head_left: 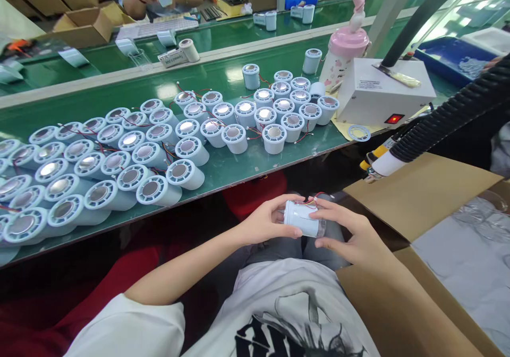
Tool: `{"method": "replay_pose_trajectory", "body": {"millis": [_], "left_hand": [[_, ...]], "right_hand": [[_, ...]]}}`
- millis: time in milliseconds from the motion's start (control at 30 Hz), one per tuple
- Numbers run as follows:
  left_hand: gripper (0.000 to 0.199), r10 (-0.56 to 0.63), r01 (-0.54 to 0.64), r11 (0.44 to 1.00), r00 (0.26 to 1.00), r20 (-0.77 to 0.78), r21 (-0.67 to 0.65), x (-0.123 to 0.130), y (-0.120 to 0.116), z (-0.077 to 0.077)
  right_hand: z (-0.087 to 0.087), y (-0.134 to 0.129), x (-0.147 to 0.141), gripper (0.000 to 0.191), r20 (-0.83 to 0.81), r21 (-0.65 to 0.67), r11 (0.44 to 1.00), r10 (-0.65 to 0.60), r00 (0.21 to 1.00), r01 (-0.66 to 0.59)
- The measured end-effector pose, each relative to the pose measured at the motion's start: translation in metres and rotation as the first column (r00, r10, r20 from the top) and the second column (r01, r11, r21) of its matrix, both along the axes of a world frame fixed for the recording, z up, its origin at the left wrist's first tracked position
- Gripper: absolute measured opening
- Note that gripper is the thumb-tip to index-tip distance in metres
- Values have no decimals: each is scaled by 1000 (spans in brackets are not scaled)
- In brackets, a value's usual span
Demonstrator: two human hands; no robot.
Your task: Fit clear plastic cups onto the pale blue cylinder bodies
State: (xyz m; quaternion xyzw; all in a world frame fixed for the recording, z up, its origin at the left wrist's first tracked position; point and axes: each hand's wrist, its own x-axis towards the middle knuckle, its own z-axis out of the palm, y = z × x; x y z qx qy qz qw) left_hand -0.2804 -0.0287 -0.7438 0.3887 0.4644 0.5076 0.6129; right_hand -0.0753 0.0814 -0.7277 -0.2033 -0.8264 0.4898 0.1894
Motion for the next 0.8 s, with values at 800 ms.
{"method": "replay_pose_trajectory", "body": {"millis": [800], "left_hand": [[73, -43, 173, 940, 916, -400, 295, -8, -15, 31]], "right_hand": [[15, -15, 6, 40, 11, -579, 815, -11, 1000, 15]]}}
